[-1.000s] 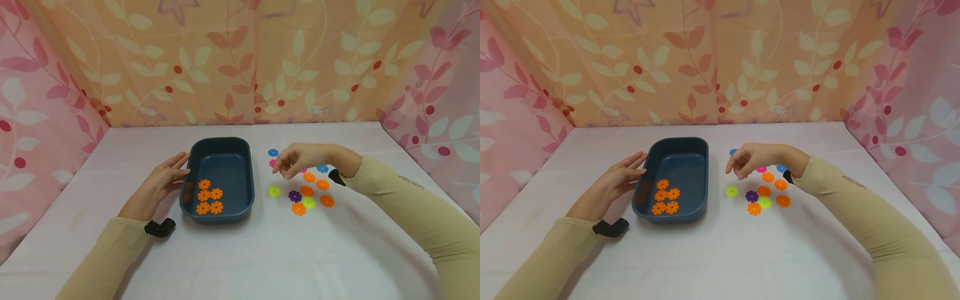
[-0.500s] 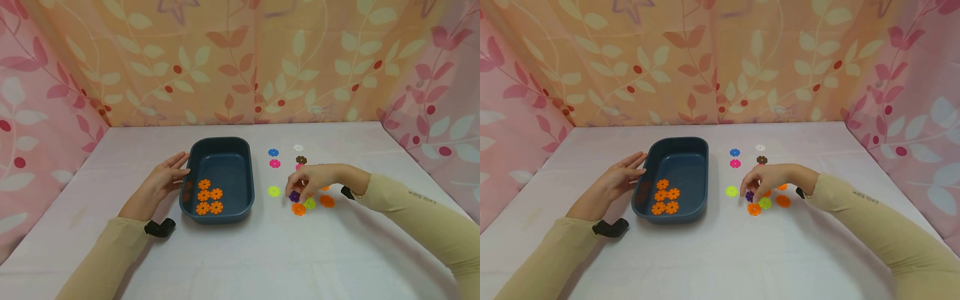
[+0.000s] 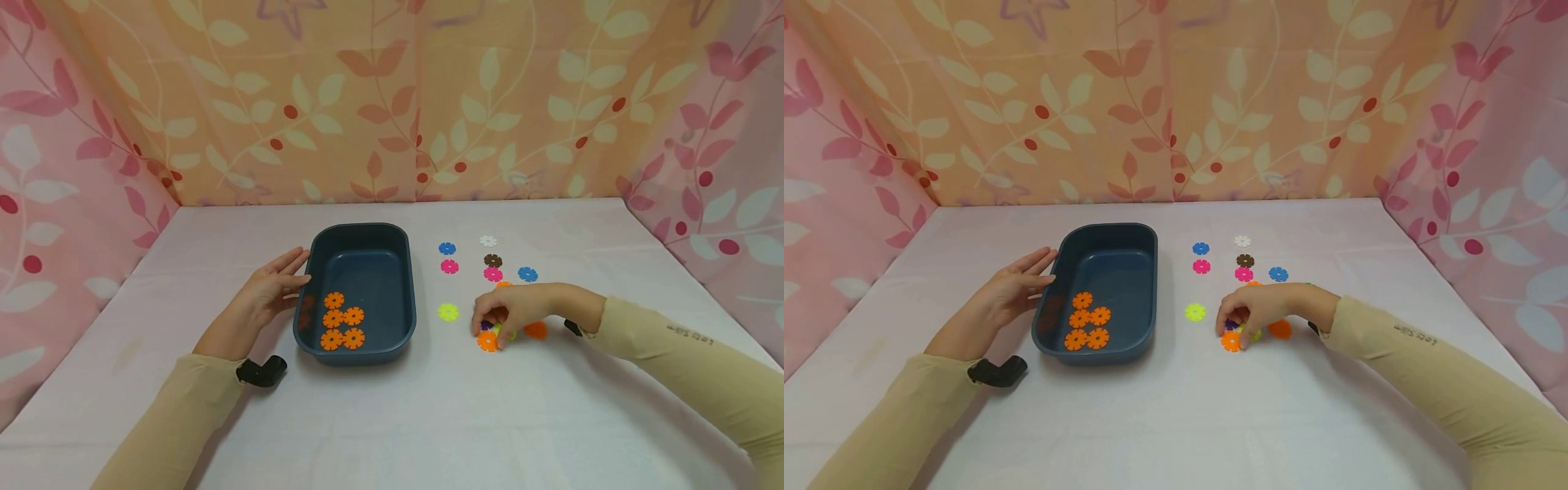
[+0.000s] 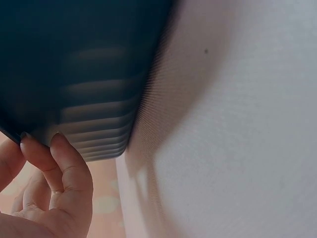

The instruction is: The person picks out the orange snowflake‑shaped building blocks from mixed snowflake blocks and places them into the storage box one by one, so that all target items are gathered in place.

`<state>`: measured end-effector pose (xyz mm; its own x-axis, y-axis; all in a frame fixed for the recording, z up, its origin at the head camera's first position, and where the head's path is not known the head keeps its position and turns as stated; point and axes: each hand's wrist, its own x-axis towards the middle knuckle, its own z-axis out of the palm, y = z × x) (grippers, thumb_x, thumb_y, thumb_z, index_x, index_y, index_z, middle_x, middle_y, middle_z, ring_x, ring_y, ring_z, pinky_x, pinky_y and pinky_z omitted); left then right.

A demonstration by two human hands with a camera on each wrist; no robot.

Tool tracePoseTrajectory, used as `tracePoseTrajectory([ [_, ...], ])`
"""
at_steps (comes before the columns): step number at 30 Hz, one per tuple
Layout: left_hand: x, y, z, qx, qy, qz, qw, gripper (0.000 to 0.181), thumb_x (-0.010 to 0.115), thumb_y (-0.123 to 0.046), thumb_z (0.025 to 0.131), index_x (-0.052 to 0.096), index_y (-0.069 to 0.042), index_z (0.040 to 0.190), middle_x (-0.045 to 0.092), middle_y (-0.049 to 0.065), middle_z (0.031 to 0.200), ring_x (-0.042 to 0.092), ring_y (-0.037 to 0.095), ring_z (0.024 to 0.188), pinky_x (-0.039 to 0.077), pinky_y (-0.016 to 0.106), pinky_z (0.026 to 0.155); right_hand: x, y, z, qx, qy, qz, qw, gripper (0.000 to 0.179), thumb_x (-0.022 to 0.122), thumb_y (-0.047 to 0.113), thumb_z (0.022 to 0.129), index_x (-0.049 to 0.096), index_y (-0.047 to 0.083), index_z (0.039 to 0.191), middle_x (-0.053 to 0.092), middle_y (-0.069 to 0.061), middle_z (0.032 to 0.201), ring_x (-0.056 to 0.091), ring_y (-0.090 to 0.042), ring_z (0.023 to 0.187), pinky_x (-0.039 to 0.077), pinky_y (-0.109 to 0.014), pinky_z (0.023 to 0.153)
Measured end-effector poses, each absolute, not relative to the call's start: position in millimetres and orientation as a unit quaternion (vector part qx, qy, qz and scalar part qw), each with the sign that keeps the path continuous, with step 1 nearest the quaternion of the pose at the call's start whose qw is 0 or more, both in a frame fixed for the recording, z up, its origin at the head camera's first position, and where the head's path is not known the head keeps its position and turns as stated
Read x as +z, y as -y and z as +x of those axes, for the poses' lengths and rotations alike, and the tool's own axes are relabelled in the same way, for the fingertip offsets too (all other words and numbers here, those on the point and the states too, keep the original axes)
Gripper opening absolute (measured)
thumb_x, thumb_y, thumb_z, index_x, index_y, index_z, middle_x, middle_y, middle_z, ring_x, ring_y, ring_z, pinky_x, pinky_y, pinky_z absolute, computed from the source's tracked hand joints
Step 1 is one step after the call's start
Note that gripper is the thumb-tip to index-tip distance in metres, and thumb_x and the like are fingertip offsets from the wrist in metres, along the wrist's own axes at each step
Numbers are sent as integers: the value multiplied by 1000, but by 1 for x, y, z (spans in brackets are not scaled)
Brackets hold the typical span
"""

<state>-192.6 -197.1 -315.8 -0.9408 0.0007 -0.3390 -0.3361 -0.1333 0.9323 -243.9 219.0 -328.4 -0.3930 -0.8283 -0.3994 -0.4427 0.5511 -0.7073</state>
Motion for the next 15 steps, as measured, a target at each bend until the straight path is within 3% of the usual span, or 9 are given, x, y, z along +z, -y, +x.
tracePoseTrajectory([
  [15, -315, 197, -193, 741, -649, -125, 114, 72, 55, 4, 95, 22, -16, 156, 27, -2, 156, 57, 9, 71, 45, 28, 76, -334, -221, -241, -266, -789, -426, 355, 24, 79, 11, 80, 64, 15, 97, 52, 0, 89, 45, -17, 80, 36, -22, 68],
])
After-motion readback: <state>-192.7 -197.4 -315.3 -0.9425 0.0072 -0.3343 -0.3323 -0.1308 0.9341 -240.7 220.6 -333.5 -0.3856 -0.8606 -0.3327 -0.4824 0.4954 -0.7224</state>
